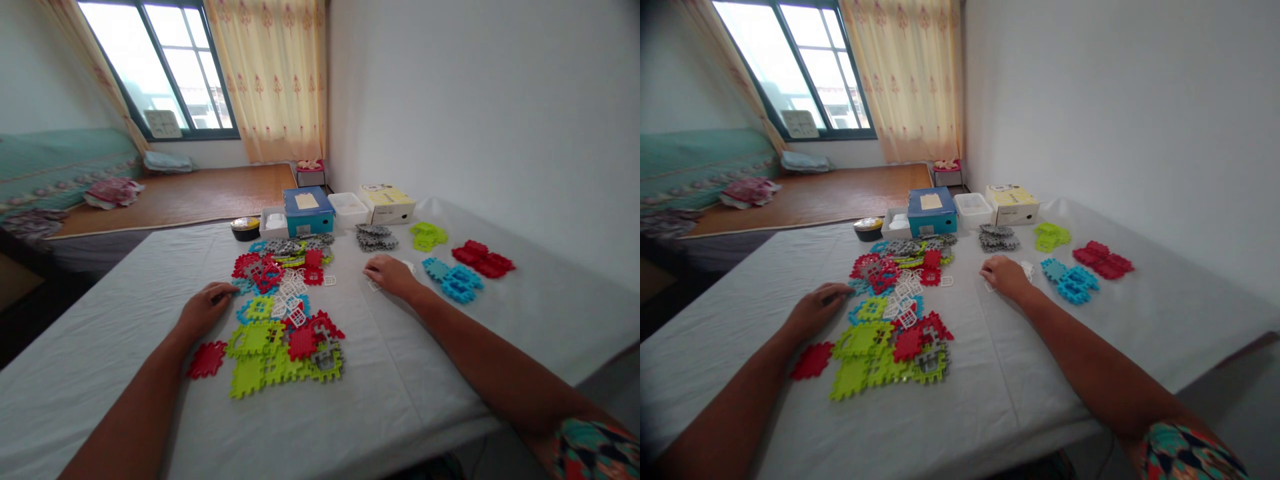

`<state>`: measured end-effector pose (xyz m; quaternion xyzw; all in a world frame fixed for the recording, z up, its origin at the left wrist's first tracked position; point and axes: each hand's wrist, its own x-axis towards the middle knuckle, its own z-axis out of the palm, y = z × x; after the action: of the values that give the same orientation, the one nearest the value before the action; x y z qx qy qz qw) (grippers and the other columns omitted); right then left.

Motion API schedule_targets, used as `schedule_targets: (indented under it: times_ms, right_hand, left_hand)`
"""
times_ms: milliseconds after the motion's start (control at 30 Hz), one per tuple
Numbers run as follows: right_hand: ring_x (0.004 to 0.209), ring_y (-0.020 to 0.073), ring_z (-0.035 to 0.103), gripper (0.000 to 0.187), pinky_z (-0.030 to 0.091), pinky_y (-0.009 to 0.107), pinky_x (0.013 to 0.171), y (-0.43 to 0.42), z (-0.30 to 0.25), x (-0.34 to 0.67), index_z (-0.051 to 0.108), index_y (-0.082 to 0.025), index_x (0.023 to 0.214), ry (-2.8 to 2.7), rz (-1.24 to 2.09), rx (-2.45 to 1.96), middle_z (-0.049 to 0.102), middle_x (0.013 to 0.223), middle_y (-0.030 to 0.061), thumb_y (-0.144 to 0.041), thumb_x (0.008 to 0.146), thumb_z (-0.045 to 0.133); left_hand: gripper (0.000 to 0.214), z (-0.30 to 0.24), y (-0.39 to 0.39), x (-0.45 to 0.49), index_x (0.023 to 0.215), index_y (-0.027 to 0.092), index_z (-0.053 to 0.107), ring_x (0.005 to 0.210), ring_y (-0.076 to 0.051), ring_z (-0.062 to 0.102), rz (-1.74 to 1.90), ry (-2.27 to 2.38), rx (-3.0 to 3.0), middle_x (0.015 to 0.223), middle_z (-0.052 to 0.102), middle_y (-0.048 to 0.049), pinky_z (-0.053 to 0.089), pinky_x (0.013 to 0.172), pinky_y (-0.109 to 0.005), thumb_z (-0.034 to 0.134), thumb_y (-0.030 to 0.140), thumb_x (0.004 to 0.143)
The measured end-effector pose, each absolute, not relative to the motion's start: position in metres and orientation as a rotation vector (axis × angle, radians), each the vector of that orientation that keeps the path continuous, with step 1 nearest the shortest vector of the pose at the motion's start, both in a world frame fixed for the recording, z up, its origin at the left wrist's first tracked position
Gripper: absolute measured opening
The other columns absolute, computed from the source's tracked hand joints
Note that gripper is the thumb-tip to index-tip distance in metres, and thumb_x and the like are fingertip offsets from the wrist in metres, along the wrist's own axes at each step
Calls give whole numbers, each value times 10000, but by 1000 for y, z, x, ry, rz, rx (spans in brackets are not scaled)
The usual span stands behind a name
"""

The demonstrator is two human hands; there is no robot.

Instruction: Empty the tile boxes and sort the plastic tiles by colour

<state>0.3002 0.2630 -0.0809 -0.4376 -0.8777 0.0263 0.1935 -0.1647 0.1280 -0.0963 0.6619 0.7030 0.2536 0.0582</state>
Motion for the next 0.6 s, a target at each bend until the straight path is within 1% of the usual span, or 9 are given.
schedule_targets:
  times_ms: [100,200,267,333,367,433,533,600]
  right_hand:
    - [1018,251,566,207,447,397,905,258,-83,290,703,-179,1003,-2389,-17,-1093,683,1050,118,-304,920,560]
    - [1148,247,523,309,418,431,999,243,-85,264,633,-195,1202,-2448,54,-866,634,1230,120,-325,939,536]
    - [1263,256,454,418,388,458,1043,231,-88,244,551,-227,1327,-2562,114,-738,539,1385,115,-379,938,539]
    - [1359,284,359,524,354,495,1067,223,-92,229,467,-251,1412,-2663,153,-717,419,1498,116,-445,930,536]
    - [1387,297,323,558,337,509,1075,221,-95,224,438,-258,1437,-2701,172,-738,379,1525,118,-472,929,527]
    - [1407,302,301,577,311,517,1090,220,-98,220,410,-262,1459,-2751,219,-774,365,1535,120,-496,938,496]
    - [1385,260,361,541,310,479,1099,221,-98,223,417,-256,1452,-2784,305,-673,419,1505,114,-463,956,474]
    - [1344,236,421,487,332,450,1088,219,-95,227,471,-240,1408,-2774,354,-556,474,1464,112,-422,956,491]
  left_hand:
    - [409,-96,128,-165,976,239,736,992,-230,656,760,2135,2003,1095,703,-52,498,931,-319,471,468,765]
    - [409,-96,128,-165,976,238,736,986,-231,658,748,2139,2005,1086,703,-52,501,920,-316,468,469,771]
    - [406,-97,128,-166,973,240,737,978,-229,660,754,2137,2012,1073,705,-49,505,911,-310,469,468,772]
    - [402,-98,128,-167,975,240,735,979,-226,660,768,2134,2020,1076,704,-48,502,920,-309,468,464,774]
    - [402,-99,128,-167,979,239,734,983,-225,660,772,2132,2023,1082,702,-48,499,927,-311,468,461,775]
    - [405,-99,129,-167,987,237,732,994,-226,657,775,2128,2024,1089,701,-50,495,937,-315,470,462,775]
    - [402,-98,128,-166,979,239,734,999,-227,654,759,2129,2013,1087,704,-49,495,935,-314,480,465,765]
    - [404,-97,128,-165,977,239,734,1000,-228,652,753,2135,2003,1090,704,-53,494,935,-317,473,464,767]
